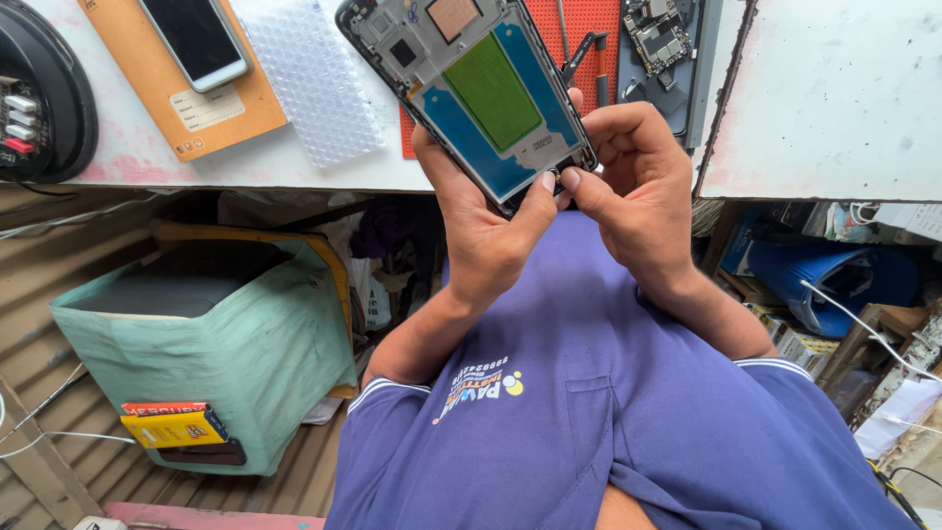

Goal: The person uses tweezers to remove a small metal bracket from a disassembled smartphone, then places it on the workbench. They pick up a second smartphone, use tweezers to remove a similar bracket, and then install the first bracket into the second phone, pressing it into place.

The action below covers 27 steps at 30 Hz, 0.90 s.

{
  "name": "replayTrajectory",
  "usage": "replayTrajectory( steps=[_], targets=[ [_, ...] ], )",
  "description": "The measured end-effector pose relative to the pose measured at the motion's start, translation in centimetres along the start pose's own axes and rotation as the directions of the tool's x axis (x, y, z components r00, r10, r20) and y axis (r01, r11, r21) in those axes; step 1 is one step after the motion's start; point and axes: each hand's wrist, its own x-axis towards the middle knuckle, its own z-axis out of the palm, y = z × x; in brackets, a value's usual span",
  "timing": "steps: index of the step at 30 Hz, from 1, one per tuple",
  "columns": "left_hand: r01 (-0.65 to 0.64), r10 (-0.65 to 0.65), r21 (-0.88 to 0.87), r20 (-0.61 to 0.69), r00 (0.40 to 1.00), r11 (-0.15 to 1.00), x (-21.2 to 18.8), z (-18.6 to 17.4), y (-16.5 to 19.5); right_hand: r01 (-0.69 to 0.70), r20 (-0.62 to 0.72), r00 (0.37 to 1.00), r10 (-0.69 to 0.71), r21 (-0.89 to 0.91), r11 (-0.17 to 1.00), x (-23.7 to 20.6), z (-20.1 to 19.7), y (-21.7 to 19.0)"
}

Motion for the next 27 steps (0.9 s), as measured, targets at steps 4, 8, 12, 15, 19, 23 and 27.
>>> replayTrajectory(
  steps=[4, 8, 12, 15, 19, 23, 27],
  targets=[
    [-0.001, 0.001, -0.022, -0.017, 1.000, 1.000, 0.1, 0.3, -0.1, -0.005, -0.008, 1.000, 0.005, 0.002, 1.000, 0.0, 0.1, 0.0],
    [-0.003, 0.002, -0.034, -0.019, 1.000, 0.999, 0.2, 0.3, 0.0, -0.009, -0.008, 1.000, 0.008, -0.017, 1.000, 0.0, 0.1, 0.0],
    [0.013, -0.014, -0.086, -0.014, 1.000, 0.996, 0.3, 0.1, 0.1, -0.018, 0.001, 1.000, 0.018, -0.015, 1.000, -0.1, 0.0, -0.3],
    [0.004, -0.005, -0.040, -0.030, 1.000, 0.999, 0.2, 0.2, 0.0, -0.035, -0.012, 0.999, 0.035, -0.009, 0.999, -0.1, 0.1, -0.4],
    [-0.007, 0.007, -0.013, -0.023, 1.000, 1.000, 0.1, 0.4, -0.1, -0.033, -0.007, 0.999, 0.033, -0.030, 0.999, -0.1, 0.1, -0.4],
    [-0.024, 0.025, 0.025, -0.048, 0.999, 0.999, -0.2, 0.6, -0.5, -0.012, -0.020, 1.000, 0.012, -0.034, 0.999, 0.0, 0.2, -0.2],
    [-0.064, 0.068, 0.067, -0.055, 0.996, 0.996, -0.4, 0.8, -1.1, -0.003, -0.031, 1.000, 0.002, -0.043, 0.999, 0.0, 0.2, 0.1]
  ],
)
